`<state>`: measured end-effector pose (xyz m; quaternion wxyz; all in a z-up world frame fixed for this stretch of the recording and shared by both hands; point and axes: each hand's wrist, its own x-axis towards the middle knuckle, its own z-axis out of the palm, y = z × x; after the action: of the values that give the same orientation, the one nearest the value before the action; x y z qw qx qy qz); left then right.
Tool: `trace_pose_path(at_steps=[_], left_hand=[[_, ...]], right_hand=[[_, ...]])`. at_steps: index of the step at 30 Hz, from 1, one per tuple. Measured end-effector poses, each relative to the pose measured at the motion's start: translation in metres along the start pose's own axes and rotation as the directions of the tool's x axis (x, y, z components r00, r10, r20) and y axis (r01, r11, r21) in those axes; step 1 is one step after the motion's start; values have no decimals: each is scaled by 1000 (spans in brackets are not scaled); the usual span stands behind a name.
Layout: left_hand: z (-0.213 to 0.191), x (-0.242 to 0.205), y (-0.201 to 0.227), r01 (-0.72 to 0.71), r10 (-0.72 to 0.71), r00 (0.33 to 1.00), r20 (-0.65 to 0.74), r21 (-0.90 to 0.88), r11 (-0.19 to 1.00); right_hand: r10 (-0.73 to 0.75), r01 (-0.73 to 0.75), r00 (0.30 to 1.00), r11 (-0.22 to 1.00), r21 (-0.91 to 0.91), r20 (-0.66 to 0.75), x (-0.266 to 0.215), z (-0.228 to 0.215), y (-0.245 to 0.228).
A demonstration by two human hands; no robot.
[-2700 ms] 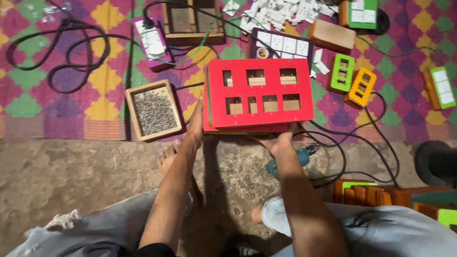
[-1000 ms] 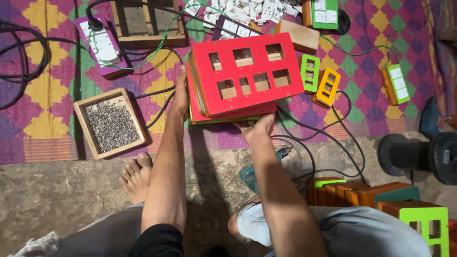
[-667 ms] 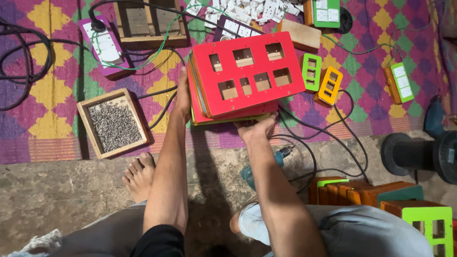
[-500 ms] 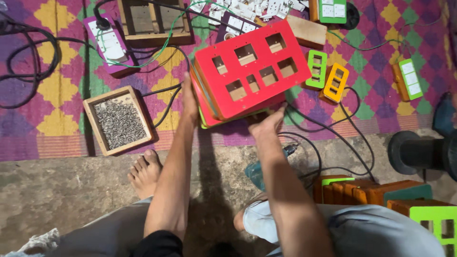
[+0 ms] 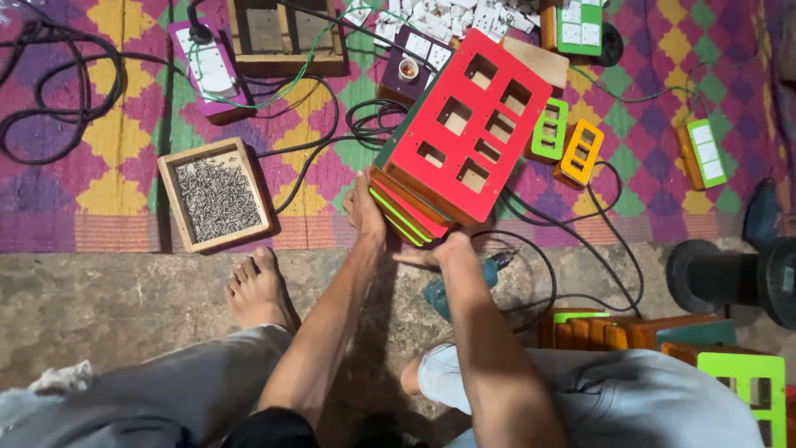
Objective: The person sits on the floor and uses a corded power drill to fasten screws into colorful wooden frames. They handle multiple frames, including green and blue ones, picking up screws from a nearby container and stacking the assembled pieces.
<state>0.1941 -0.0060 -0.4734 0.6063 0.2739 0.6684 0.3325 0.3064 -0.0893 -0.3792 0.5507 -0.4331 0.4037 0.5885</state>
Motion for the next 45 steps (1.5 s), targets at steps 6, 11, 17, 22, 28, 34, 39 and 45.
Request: trace_pose_path(at_steps=[6,11,17,22,28,34,39,45], left_hand=[[13,-3,-18,-14,9,998,-64,-73,997],[43,-51,-34,99,-95,995,30,-364,926],[66,-88,-40,169,-168,986,20,-55,984],[83,-98,-40,215,-213,976,45,-52,975],[71,-100,-25,379,-254,919,300,-498,780],[64,-91,-43,325,-133,903,409,-446,834],[54,-64,-77,210,-147,962,232,-273,939],[44,-73,-121,146,-128,971,202,-74,987]], right_hand=[[-8,-2,998,987,159,64,-2,8,-2],[-296,300,953,952,-67,69,-59,4,-23],[-410,389,911,833,394,-32,-55,-7,-42],[-512,414,845,809,417,156,-19,-37,-70],[-569,522,498,799,297,655,-46,-42,-34],[-658,571,629,752,328,413,-222,-22,50],[-787,724,-429,-593,-353,443,-399,-149,92],[-958,684,-275,-135,-717,-82,-435,-322,33]])
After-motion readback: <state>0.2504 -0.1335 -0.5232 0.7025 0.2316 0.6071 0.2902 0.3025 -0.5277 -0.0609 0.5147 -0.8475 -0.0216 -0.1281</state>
